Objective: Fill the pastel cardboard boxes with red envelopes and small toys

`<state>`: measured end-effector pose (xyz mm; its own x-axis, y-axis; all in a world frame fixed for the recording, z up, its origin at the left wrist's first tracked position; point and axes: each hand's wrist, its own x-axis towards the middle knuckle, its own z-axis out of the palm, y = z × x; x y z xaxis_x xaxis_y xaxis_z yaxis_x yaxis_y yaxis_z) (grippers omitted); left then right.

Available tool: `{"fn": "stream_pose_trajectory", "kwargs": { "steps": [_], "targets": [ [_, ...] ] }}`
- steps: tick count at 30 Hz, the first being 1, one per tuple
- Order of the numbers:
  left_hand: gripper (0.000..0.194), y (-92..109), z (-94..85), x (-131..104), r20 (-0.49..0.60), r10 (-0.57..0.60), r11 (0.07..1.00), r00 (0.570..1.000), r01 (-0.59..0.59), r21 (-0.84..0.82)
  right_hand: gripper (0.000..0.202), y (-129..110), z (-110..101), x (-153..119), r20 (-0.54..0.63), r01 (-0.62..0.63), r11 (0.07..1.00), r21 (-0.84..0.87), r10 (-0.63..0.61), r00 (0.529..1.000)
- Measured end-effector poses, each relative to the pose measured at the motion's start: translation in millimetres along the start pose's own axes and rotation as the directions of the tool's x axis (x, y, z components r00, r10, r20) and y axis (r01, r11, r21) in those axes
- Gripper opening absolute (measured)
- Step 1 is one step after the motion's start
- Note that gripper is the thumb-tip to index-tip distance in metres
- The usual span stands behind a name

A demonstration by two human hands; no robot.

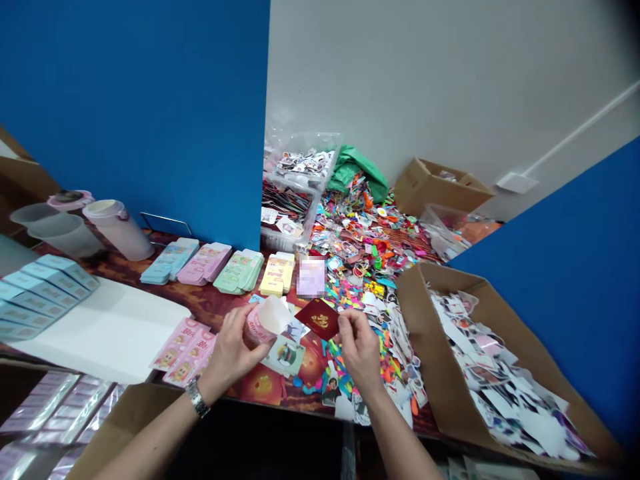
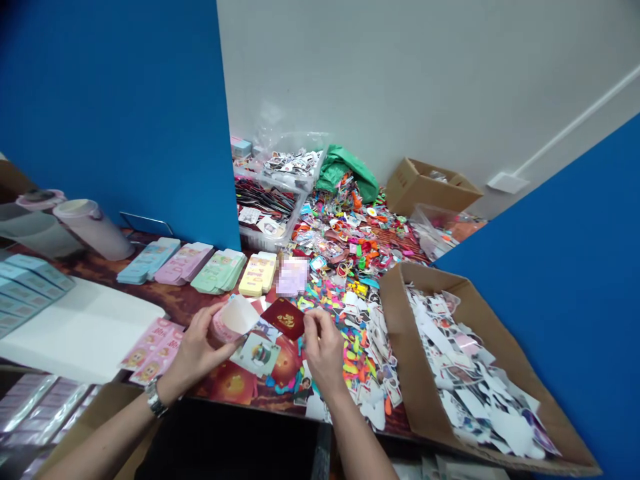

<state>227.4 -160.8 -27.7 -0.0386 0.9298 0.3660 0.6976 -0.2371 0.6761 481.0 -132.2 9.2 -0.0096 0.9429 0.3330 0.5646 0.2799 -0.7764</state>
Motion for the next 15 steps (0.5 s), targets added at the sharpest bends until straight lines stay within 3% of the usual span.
{"fn": "stream_pose_trajectory", "kwargs": {
  "steps": [2, 4, 7, 9, 12, 15],
  "targets": [
    [0.054, 0.3, 0.8, -0.5, -0.012, 0.074, 0.994, 0.997, -0.073, 0.087, 0.020, -11.0, -3.7, 3.7, 0.017, 0.150, 0.986, -0.067, -0.149, 0.989],
    [0.053, 2.2, 3.8, -1.9, -0.015, 0.142, 0.980, 0.990, -0.138, 0.144, 0.019, -20.6, -3.2, 6.6, 0.122, 0.330, 0.926, -0.185, -0.312, 0.942],
    [0.056, 6.9, 13.2, -5.7, 0.008, 0.221, 0.960, 0.975, -0.219, 0.177, 0.023, -28.8, 6.0, 5.8, 0.292, 0.483, 0.821, -0.305, -0.402, 0.868],
    [0.059, 10.1, 21.5, -8.8, 0.028, 0.243, 0.956, 0.970, -0.244, 0.164, 0.026, -31.7, 15.1, 1.2, 0.315, 0.501, 0.814, -0.295, -0.412, 0.855],
    [0.061, 12.2, 32.3, -12.0, 0.028, 0.216, 0.969, 0.976, -0.218, 0.119, 0.028, -34.2, 24.0, -8.0, 0.230, 0.450, 0.879, -0.159, -0.410, 0.883],
    [0.064, 9.1, 37.6, -12.7, 0.013, 0.192, 0.978, 0.981, -0.193, 0.083, 0.024, -24.3, 17.5, -7.6, 0.180, 0.393, 0.919, -0.017, -0.384, 0.906]
  ]
}}
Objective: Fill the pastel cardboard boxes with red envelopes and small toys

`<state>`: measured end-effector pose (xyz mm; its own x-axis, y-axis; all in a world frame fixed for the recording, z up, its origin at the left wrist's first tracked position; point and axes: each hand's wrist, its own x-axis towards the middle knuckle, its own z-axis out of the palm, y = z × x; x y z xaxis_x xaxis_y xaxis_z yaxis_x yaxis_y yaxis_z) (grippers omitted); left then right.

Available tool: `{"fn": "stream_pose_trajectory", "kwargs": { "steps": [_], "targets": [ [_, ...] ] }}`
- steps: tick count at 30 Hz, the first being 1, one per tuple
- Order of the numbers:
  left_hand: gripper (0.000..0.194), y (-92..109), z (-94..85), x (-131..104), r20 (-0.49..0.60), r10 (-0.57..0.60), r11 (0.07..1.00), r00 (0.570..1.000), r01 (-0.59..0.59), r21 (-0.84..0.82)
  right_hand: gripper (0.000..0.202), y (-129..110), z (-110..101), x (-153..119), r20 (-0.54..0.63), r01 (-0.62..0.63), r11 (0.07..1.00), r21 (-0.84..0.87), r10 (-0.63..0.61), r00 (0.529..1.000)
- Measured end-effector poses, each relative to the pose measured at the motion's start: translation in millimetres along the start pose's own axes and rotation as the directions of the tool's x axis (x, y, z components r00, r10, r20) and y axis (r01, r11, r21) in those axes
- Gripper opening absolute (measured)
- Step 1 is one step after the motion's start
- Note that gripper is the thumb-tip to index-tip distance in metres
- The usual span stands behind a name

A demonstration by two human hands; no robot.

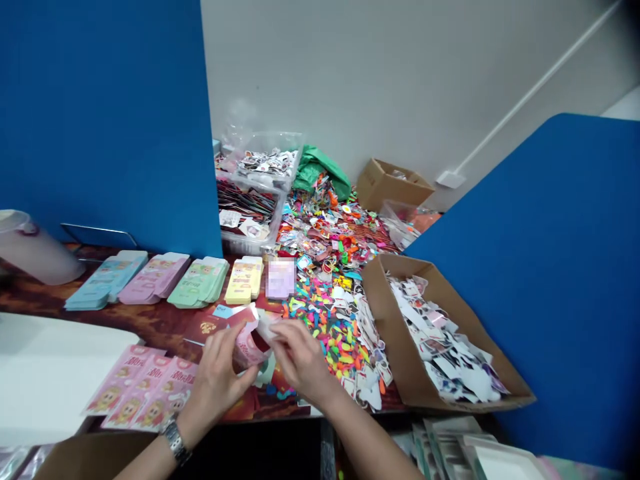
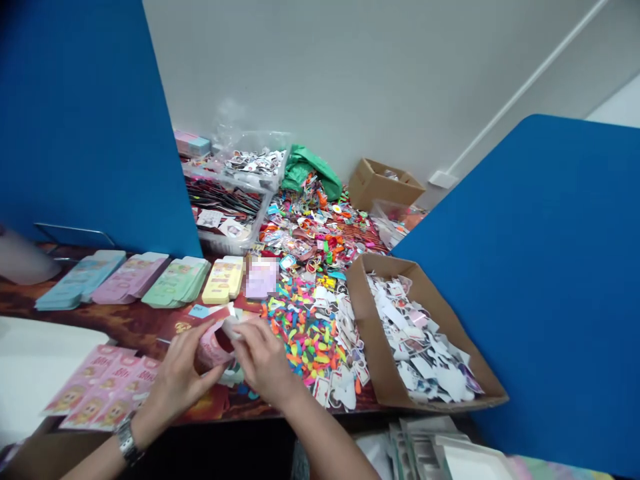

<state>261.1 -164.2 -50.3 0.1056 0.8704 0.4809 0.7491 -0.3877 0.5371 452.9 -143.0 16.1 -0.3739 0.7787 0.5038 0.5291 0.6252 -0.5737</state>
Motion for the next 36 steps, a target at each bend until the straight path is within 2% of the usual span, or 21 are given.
{"fn": "stream_pose_trajectory", "kwargs": {
  "steps": [1, 3, 5, 7, 9, 12, 16, 23, 30, 32, 36],
  "targets": [
    [0.065, -1.8, 0.8, -0.4, 0.004, -0.007, 1.000, 1.000, 0.007, -0.004, 0.023, 10.6, -6.1, -0.4, -0.009, -0.041, 0.999, -0.001, 0.041, 0.999],
    [0.067, -5.7, 1.6, -1.4, 0.019, -0.034, 0.999, 0.999, 0.034, -0.010, 0.024, 44.1, -23.5, 0.1, -0.034, -0.208, 0.972, -0.111, 0.205, 0.978],
    [0.068, -8.3, 2.4, -2.7, 0.045, -0.069, 0.997, 0.997, 0.070, -0.022, 0.028, 88.4, -44.2, 1.2, -0.056, -0.432, 0.838, -0.335, 0.440, 0.896],
    [0.068, -8.8, 3.7, -4.1, 0.075, -0.085, 0.995, 0.993, 0.089, -0.040, 0.029, 132.0, -63.0, 0.6, -0.060, -0.489, 0.772, -0.407, 0.511, 0.857],
    [0.067, -7.5, 5.4, -5.2, 0.100, -0.086, 0.994, 0.991, 0.091, -0.052, 0.027, 165.0, -75.6, -2.3, -0.024, -0.504, 0.739, -0.446, 0.553, 0.833],
    [0.067, -4.9, 7.2, -5.8, 0.108, -0.093, 0.994, 0.990, 0.099, -0.054, 0.017, 188.2, -81.7, -8.3, 0.037, -0.502, 0.732, -0.461, 0.580, 0.814],
    [0.068, -3.9, 7.3, -5.9, 0.122, -0.094, 0.993, 0.988, 0.102, -0.059, 0.020, 187.6, -80.4, -10.8, 0.024, -0.527, 0.738, -0.420, 0.590, 0.807],
    [0.069, -4.8, 7.9, -7.3, 0.163, -0.083, 0.992, 0.983, 0.097, -0.082, 0.036, 166.6, -85.5, -9.6, -0.049, -0.545, 0.753, -0.368, 0.570, 0.820],
    [0.072, -3.9, 3.9, -9.3, 0.166, -0.067, 0.994, 0.984, 0.079, -0.070, 0.026, 157.6, -84.7, -14.6, -0.129, -0.559, 0.643, -0.524, 0.589, 0.798],
    [0.070, -0.4, 3.6, -8.0, 0.148, -0.059, 0.996, 0.987, 0.068, -0.059, 0.026, 154.0, -75.5, -11.1, -0.094, -0.521, 0.643, -0.560, 0.576, 0.812],
    [0.065, 10.3, 3.7, -3.8, 0.141, -0.035, 0.997, 0.989, 0.044, -0.057, 0.029, 144.4, -44.7, 0.1, 0.098, -0.384, 0.731, -0.564, 0.521, 0.848]
  ]
}}
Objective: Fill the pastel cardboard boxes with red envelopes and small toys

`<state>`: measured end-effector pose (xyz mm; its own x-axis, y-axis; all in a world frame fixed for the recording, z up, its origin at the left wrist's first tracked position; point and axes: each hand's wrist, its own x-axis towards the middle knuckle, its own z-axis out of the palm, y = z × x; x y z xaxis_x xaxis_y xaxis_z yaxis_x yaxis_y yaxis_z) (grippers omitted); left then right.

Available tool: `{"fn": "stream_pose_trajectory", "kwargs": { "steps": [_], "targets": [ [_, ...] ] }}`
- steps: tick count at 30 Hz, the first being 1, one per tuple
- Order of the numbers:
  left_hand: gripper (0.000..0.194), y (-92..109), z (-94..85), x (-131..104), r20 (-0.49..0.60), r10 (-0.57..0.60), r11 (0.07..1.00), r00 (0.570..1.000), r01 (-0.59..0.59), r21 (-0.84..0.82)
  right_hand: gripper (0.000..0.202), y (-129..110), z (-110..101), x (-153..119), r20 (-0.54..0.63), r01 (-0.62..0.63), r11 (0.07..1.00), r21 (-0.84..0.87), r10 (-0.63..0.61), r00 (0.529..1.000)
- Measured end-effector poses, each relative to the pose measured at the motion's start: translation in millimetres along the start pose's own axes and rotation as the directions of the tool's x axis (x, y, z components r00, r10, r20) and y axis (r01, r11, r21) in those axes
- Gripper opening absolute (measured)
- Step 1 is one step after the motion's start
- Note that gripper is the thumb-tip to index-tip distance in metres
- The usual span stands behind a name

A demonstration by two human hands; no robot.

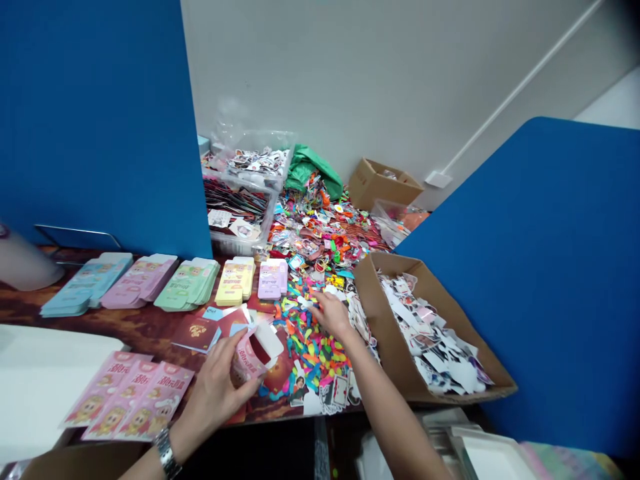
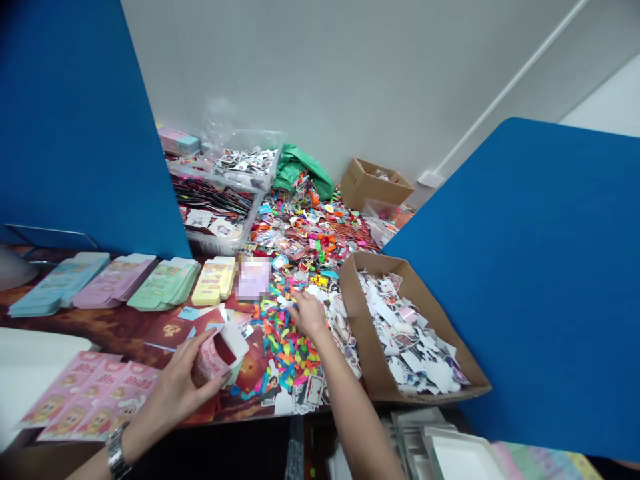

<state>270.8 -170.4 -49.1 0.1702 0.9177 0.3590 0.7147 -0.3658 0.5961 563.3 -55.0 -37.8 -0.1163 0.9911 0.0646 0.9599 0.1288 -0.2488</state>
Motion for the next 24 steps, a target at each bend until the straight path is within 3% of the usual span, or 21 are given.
{"fn": "stream_pose_trajectory", "kwargs": {
  "steps": [4, 6, 13, 16, 19, 21, 24],
  "targets": [
    [0.064, 2.9, -1.3, -0.3, 0.001, 0.000, 1.000, 1.000, 0.000, 0.002, 0.012, -15.9, 15.9, 4.8, 0.062, 0.052, 0.998, 0.023, -0.054, 0.997],
    [0.064, 0.1, -1.2, -2.0, -0.025, 0.010, 1.000, 1.000, -0.010, 0.012, 0.015, -15.6, 17.3, 5.5, 0.058, 0.047, 0.997, 0.053, -0.050, 0.997],
    [0.064, -4.5, 10.2, 1.3, 0.011, -0.062, 0.998, 0.998, 0.062, -0.015, 0.025, -20.6, -18.2, -1.5, 0.020, 0.104, 0.952, 0.287, -0.115, 0.993],
    [0.062, -1.2, 17.5, 7.9, 0.040, -0.084, 0.996, 0.996, 0.085, -0.016, 0.029, -41.2, -37.1, -12.2, 0.060, 0.145, 0.905, 0.400, -0.184, 0.981],
    [0.062, 3.2, 22.2, 12.2, 0.045, -0.093, 0.996, 0.995, 0.092, 0.008, 0.020, -68.2, -47.2, -24.5, 0.121, 0.200, 0.831, 0.518, -0.303, 0.945],
    [0.064, 6.0, 24.0, 12.1, 0.033, -0.071, 0.997, 0.997, 0.070, 0.036, 0.006, -85.4, -46.7, -31.4, 0.124, 0.279, 0.831, 0.481, -0.380, 0.917],
    [0.068, 7.7, 26.3, 8.4, 0.010, -0.017, 0.998, 1.000, 0.016, 0.061, 0.010, -104.7, -38.1, -38.8, 0.089, 0.380, 0.855, 0.352, -0.435, 0.896]
  ]
}}
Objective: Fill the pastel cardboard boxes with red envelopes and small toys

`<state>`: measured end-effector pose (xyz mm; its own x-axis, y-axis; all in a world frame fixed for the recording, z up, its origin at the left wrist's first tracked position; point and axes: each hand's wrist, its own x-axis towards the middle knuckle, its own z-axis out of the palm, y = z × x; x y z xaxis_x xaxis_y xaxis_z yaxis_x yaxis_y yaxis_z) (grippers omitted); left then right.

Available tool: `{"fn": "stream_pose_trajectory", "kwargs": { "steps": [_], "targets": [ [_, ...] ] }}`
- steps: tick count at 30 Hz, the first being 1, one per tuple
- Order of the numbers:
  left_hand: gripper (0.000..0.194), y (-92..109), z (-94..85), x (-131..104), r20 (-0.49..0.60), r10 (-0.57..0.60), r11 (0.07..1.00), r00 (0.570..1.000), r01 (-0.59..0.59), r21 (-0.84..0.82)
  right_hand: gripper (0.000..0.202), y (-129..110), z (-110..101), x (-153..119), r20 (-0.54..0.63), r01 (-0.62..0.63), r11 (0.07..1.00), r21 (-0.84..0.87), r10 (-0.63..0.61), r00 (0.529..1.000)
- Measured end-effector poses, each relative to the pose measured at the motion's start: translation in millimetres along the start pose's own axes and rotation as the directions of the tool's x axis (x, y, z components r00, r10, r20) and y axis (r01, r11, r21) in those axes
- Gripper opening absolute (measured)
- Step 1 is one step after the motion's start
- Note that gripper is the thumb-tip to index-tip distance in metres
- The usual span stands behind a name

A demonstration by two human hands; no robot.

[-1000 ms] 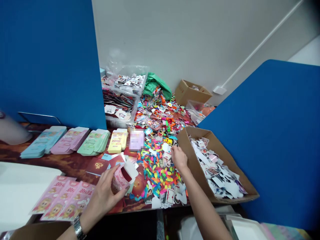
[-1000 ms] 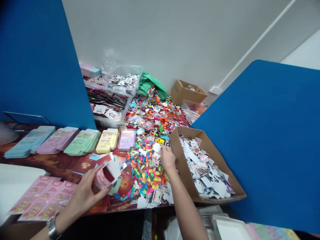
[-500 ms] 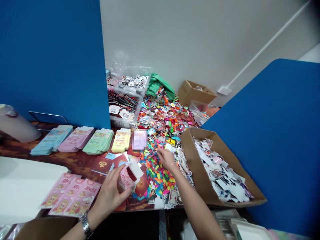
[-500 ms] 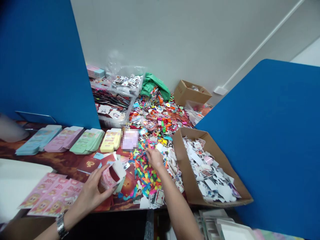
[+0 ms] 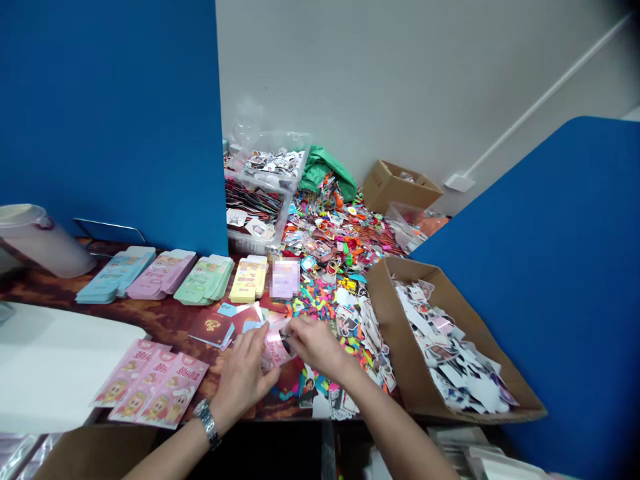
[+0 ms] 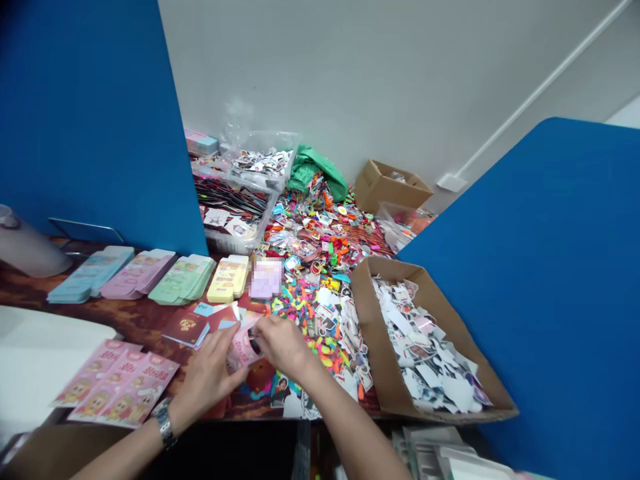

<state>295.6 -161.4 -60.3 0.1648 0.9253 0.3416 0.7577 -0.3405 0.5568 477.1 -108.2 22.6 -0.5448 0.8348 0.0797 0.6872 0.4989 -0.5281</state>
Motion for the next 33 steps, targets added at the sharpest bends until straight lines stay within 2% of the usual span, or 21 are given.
{"fn": "stream_pose_trajectory", "kwargs": {
  "steps": [2, 4, 8, 10, 12, 14, 16, 17, 19, 22, 24, 27, 30, 33],
  "targets": [
    [0.067, -1.5, 1.5, -2.2, -0.014, -0.001, 1.000, 1.000, 0.001, -0.016, 0.015, -5.9, 8.4, 0.6, -0.045, 0.027, 0.998, 0.051, -0.025, 0.999],
    [0.065, -4.6, 2.5, -2.7, -0.007, -0.050, 0.997, 0.999, 0.050, -0.058, 0.019, -10.3, 12.6, -0.2, -0.076, 0.077, 0.985, 0.155, -0.066, 0.995],
    [0.062, -9.3, 2.5, 1.8, 0.063, -0.155, 0.973, 0.986, 0.163, -0.162, 0.023, -17.1, 10.0, -2.3, -0.061, 0.224, 0.952, 0.208, -0.216, 0.974],
    [0.061, -10.0, 1.9, 5.0, 0.083, -0.172, 0.961, 0.982, 0.186, -0.205, 0.025, -15.0, 5.9, -0.2, -0.147, 0.316, 0.932, 0.178, -0.293, 0.945],
    [0.063, -10.6, 0.9, 7.6, 0.096, -0.192, 0.951, 0.977, 0.209, -0.227, 0.026, -3.5, 1.0, 6.8, -0.260, 0.325, 0.937, 0.126, -0.285, 0.923],
    [0.065, -11.4, -0.6, 9.1, 0.105, -0.214, 0.943, 0.971, 0.233, -0.238, 0.024, 19.8, -4.2, 20.0, -0.290, 0.131, 0.991, 0.036, -0.115, 0.950],
    [0.066, -12.4, -2.4, 9.8, 0.109, -0.237, 0.934, 0.965, 0.257, -0.247, 0.023, 53.1, -8.4, 39.0, -0.256, -0.178, 0.980, -0.085, 0.151, 0.955],
    [0.065, -13.0, -3.3, 9.9, 0.111, -0.244, 0.931, 0.963, 0.265, -0.251, 0.023, 71.5, -9.5, 50.0, -0.249, -0.278, 0.952, -0.126, 0.241, 0.938],
    [0.065, -13.9, -4.5, 10.0, 0.116, -0.242, 0.930, 0.963, 0.264, -0.255, 0.023, 107.0, -8.9, 72.8, -0.246, -0.398, 0.900, -0.176, 0.351, 0.903],
    [0.065, -15.2, -4.5, 10.2, 0.108, -0.220, 0.934, 0.969, 0.242, -0.262, 0.028, 145.3, -2.1, 103.7, -0.251, -0.544, 0.809, -0.223, 0.492, 0.834],
    [0.065, -16.4, -3.5, 10.5, 0.097, -0.226, 0.933, 0.969, 0.244, -0.264, 0.032, 158.8, 3.2, 119.4, -0.251, -0.609, 0.757, -0.236, 0.558, 0.791],
    [0.065, -18.8, -2.2, 10.8, 0.083, -0.244, 0.932, 0.966, 0.257, -0.256, 0.026, 168.3, 5.2, 133.1, -0.232, -0.645, 0.734, -0.214, 0.603, 0.763],
    [0.066, -21.3, -3.4, 11.0, 0.095, -0.251, 0.931, 0.963, 0.268, -0.249, 0.024, 174.3, -5.5, 134.7, -0.196, -0.635, 0.762, -0.127, 0.608, 0.769],
    [0.066, -22.6, -5.5, 12.0, 0.115, -0.258, 0.925, 0.959, 0.280, -0.256, 0.024, 178.2, -26.9, 127.2, -0.175, -0.567, 0.823, 0.036, 0.564, 0.807]
  ]
}}
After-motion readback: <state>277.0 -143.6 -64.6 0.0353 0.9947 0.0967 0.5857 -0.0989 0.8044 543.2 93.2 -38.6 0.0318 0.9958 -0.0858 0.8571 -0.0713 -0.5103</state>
